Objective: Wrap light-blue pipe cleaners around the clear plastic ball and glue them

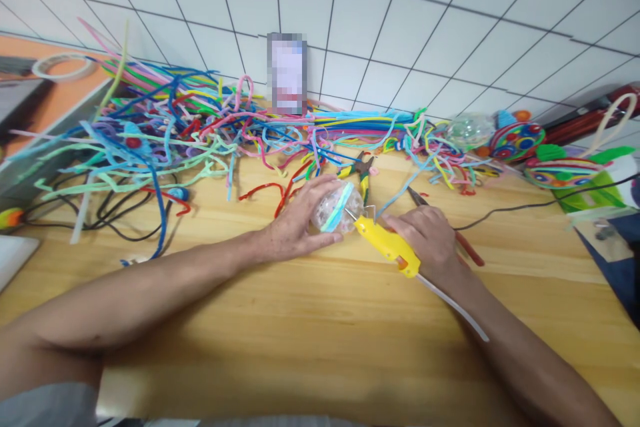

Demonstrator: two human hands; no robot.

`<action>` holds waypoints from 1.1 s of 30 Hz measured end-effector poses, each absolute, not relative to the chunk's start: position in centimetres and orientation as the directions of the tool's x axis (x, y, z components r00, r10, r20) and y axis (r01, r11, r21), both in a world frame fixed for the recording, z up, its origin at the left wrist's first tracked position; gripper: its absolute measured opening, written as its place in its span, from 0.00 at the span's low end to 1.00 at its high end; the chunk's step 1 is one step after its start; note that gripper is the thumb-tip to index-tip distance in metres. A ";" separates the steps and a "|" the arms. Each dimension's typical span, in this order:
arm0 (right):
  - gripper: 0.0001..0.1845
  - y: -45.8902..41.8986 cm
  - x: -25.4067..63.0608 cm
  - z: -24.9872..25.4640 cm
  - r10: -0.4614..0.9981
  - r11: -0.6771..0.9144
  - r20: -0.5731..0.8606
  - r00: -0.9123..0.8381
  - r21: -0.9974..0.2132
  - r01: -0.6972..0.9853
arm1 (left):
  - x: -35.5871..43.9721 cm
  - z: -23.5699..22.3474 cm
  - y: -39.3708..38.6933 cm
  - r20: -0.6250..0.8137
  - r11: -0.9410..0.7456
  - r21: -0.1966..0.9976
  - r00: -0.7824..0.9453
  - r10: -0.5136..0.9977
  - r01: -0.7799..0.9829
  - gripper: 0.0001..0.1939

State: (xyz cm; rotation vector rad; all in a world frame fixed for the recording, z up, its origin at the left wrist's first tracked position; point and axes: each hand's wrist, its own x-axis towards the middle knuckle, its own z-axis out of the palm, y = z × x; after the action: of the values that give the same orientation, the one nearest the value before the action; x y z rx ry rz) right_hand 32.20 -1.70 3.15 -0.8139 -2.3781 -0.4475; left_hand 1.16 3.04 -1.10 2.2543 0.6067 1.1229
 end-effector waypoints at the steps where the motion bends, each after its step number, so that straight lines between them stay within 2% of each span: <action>1: 0.19 -1.7 32.2 3.1 0.450 0.758 0.619 -0.643 0.117 0.642 | 1.2 -1.1 3.0 0.576 -0.753 0.641 0.553 0.602 0.151 0.47; 8: 0.20 -1.7 32.5 2.4 0.484 0.751 0.623 -0.615 0.065 0.657 | 1.2 -1.1 3.0 0.569 -0.748 0.646 0.560 0.602 0.148 0.47; 14: 0.19 -1.6 32.3 2.5 0.476 0.750 0.632 -0.611 0.070 0.658 | 1.2 -1.1 3.1 0.567 -0.756 0.637 0.573 0.592 0.151 0.48; 18: 0.24 -1.6 32.4 2.5 0.458 0.765 0.660 -0.595 0.049 0.643 | 1.2 -1.1 3.0 0.565 -0.754 0.637 0.568 0.599 0.161 0.48; 33: 0.17 -2.1 31.8 2.9 0.481 0.758 0.626 -0.614 0.055 0.650 | 1.4 -1.4 3.0 0.579 -0.749 0.644 0.542 0.610 0.154 0.48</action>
State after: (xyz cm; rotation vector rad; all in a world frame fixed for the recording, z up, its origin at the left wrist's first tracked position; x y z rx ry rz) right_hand 31.84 -2.06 2.94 -0.8452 -2.3526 -0.3705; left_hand 1.36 3.03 -1.39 2.2501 0.6161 1.1330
